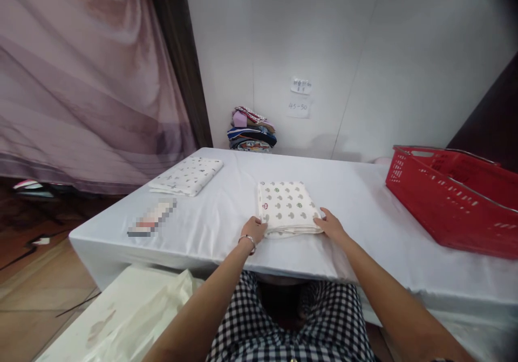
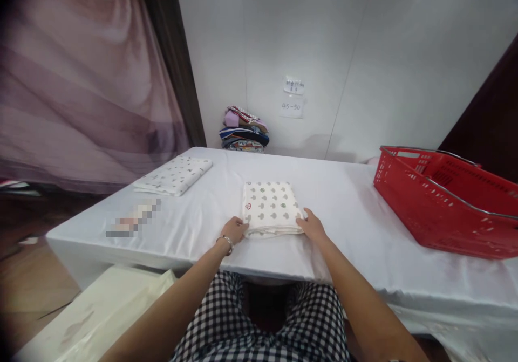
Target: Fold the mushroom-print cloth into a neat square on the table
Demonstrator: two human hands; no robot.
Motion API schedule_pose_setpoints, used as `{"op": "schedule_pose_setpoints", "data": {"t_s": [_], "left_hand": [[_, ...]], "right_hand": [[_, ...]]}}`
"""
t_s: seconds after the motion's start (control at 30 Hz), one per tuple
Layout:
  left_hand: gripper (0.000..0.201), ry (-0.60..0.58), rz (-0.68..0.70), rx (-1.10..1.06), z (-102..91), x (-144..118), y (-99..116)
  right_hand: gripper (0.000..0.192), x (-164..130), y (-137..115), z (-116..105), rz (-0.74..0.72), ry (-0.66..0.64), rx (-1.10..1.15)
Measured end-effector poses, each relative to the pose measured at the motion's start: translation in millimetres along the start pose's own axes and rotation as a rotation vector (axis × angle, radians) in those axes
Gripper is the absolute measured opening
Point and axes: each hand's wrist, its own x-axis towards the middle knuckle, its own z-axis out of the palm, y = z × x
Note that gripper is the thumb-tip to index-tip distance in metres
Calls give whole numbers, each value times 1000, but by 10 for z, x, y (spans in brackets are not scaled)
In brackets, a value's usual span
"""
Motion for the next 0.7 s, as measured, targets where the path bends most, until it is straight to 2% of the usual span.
{"op": "schedule_pose_setpoints", "data": {"t_s": [0.07,0.17,0.23,0.3,0.4,0.5,0.6,0.7], "left_hand": [[14,7,17,7,7,-5,-38],[12,41,63,43,11,-4,-102],[15,67,93,70,24,-17,-122],[17,91,116,96,37,-37,-121],[19,99,138,96,41,-50,-120],[20,25,112,43,19,-11,-152],[22,-61,61,0,-20,81,-196],[27,-67,61,-40,-58,227,-188]], "right_hand": [[54,-51,-29,12,-126,77,-157],[41,-192,-202,116,-487,253,-287],[37,-294,-371,226,-733,256,-283],[36,-379,-543,348,-885,184,-286],[41,-456,-727,522,-956,57,-367],[51,-485,-769,660,-960,-34,-464],[53,-498,-716,744,-971,-48,-513],[49,-517,-661,779,-990,-3,-526]]}}
